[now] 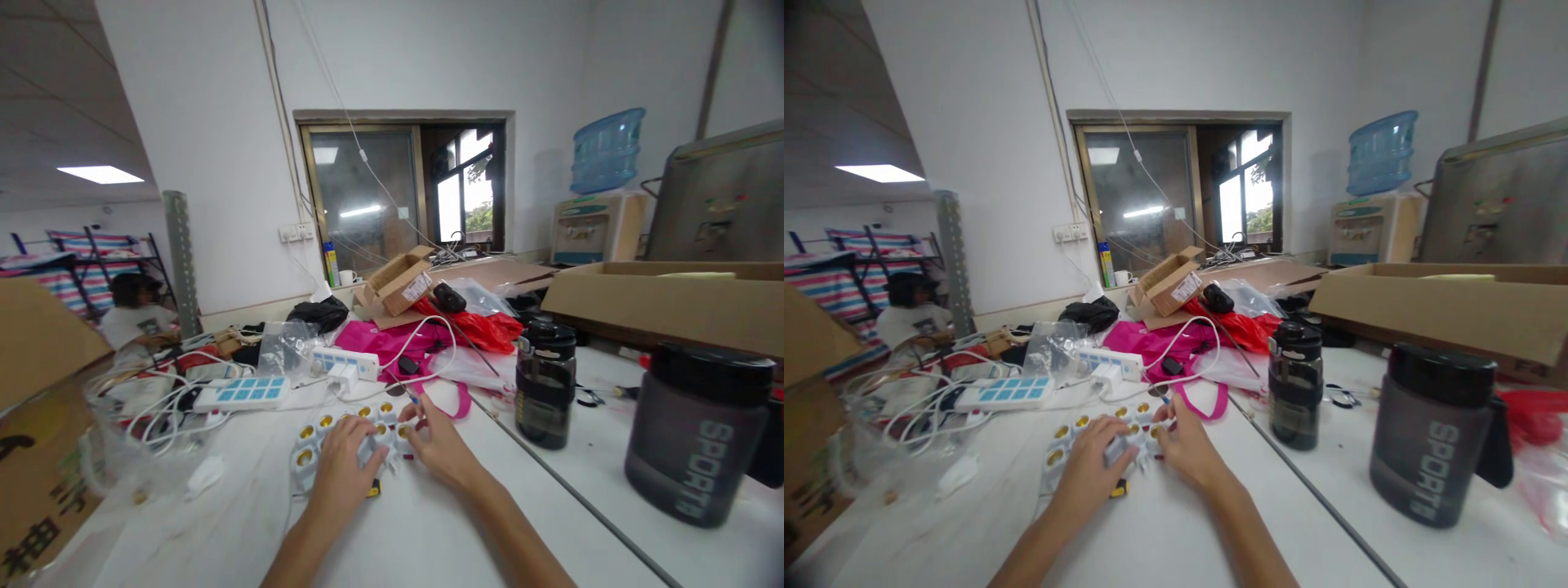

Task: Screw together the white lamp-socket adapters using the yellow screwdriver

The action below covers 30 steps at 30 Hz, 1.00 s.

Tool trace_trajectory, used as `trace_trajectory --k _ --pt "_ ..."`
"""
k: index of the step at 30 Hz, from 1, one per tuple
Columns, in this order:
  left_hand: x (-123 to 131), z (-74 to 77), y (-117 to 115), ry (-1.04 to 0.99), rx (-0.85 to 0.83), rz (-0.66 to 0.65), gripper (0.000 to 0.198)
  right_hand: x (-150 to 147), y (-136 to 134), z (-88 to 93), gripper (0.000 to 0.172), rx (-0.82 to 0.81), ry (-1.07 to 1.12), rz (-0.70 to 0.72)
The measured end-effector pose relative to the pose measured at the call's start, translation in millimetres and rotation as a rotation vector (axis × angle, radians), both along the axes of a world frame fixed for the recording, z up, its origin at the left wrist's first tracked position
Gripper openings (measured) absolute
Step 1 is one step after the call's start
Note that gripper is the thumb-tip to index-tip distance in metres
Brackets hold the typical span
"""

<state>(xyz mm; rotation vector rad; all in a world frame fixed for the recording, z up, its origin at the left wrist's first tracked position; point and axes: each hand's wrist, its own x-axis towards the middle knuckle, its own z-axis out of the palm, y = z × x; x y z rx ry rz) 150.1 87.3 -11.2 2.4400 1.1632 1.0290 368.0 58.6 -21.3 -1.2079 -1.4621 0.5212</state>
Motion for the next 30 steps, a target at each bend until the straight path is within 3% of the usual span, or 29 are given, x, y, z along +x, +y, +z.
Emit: trace_trajectory --k 4,9,15,19,23,30 --pt "1 -4.1 3 -0.037 0.000 0.006 0.016 2 -3 1.5 0.025 -0.027 -0.050 -0.023" --pt "-11 -6.6 8 -0.047 -0.047 -0.025 0.038 -2 -6 -1.1 0.040 -0.074 -0.118 -0.082" --pt "-21 10.8 12 0.032 -0.044 -0.079 0.048 -16 -6 -2.7 0.037 -0.078 -0.302 -0.198" --pt "-30 21.3 16 0.109 -0.074 -0.084 0.038 -12 -11 2.4 0.031 -0.096 -0.350 -0.110" --pt "-34 19.1 19 0.109 -0.066 -0.102 0.038 -1 -12 9.2 0.032 -0.133 -0.360 -0.020" --pt "-19 10.5 11 0.070 -0.058 -0.073 0.038 -5 -6 2.8 0.051 -0.119 -0.531 -0.284"
